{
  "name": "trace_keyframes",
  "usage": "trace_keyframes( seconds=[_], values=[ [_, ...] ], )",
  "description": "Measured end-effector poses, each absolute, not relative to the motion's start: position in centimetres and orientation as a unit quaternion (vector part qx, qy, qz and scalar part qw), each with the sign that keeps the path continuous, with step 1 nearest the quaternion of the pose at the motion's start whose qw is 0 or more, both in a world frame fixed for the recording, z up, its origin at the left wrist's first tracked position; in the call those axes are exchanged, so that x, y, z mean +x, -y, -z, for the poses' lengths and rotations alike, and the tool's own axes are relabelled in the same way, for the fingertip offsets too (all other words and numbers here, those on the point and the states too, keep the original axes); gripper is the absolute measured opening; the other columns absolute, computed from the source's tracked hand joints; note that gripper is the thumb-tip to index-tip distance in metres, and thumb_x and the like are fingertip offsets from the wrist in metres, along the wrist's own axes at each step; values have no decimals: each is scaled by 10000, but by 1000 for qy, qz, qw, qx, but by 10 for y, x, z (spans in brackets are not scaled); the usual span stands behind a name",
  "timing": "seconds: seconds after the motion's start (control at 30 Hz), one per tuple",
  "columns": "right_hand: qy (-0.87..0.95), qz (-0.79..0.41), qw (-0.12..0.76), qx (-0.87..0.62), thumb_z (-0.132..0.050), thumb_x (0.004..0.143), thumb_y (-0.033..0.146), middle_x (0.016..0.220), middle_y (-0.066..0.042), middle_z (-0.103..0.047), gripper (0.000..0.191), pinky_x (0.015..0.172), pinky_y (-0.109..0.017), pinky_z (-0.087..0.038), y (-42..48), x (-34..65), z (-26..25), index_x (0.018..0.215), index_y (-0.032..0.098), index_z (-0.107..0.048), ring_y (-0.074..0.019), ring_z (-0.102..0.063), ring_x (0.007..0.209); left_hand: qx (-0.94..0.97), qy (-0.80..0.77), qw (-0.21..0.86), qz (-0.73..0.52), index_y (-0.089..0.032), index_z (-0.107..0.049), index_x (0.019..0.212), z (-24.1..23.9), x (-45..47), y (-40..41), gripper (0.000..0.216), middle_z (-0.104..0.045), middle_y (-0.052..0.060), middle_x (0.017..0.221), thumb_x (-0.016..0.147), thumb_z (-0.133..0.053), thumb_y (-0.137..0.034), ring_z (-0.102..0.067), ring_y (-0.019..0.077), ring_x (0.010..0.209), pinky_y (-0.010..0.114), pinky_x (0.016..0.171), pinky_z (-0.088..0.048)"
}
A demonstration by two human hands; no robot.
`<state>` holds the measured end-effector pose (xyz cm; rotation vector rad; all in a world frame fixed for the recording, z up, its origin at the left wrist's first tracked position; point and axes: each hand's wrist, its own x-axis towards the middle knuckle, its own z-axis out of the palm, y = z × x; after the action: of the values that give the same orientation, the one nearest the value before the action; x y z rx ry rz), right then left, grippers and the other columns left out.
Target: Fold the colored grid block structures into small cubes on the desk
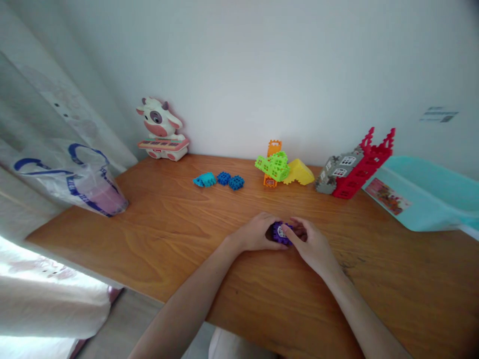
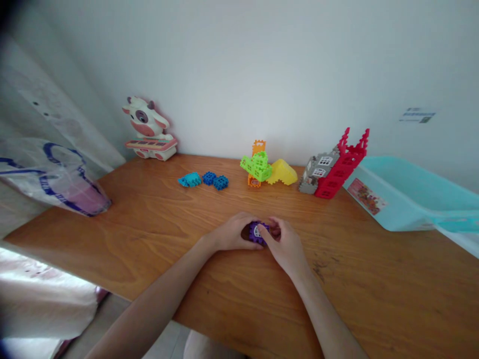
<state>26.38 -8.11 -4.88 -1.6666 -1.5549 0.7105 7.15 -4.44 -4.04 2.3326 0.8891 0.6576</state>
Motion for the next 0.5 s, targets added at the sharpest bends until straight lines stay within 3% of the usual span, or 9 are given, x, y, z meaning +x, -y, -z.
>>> trace_keyframes(
  seconds=[0.1, 0.3, 0.5],
  values=[
    [595, -298, 384, -640, -594, 831, 557, 1039, -133, -720, 454, 777, -415, -542, 80, 264, 50, 1089, 184, -618, -270, -682, 882, 852, -347, 287, -268, -196, -555, 1295, 43, 75, 47, 789, -642, 109, 1265, 653, -801, -583, -607, 272, 1150, 402, 1023, -453],
    [554, -330, 455, -615, -542, 885, 580, 1066, -123, -719, 384, 834, -436, -545, 79, 267, 49, 1044, 237, -604, -286, -684, 956, 871, -316, 273, -259, -251, -420, 1445, 43, 80, 50, 846, -573, 110, 1380, 728, -766, -538, -548, 282, 1246, 424, 1081, -407],
    [522, -317, 469, -639, -561, 853, 619, 1070, -118, -715, 433, 727, -422, -572, 72, 282, 58, 1066, 247, -620, -289, -701, 898, 893, -317, 232, -219, -258, -539, 1373, 44, 85, 49, 579, -638, 102, 1252, 839, -696, -416, -600, 264, 1146, 392, 1014, -455]
  ],
)
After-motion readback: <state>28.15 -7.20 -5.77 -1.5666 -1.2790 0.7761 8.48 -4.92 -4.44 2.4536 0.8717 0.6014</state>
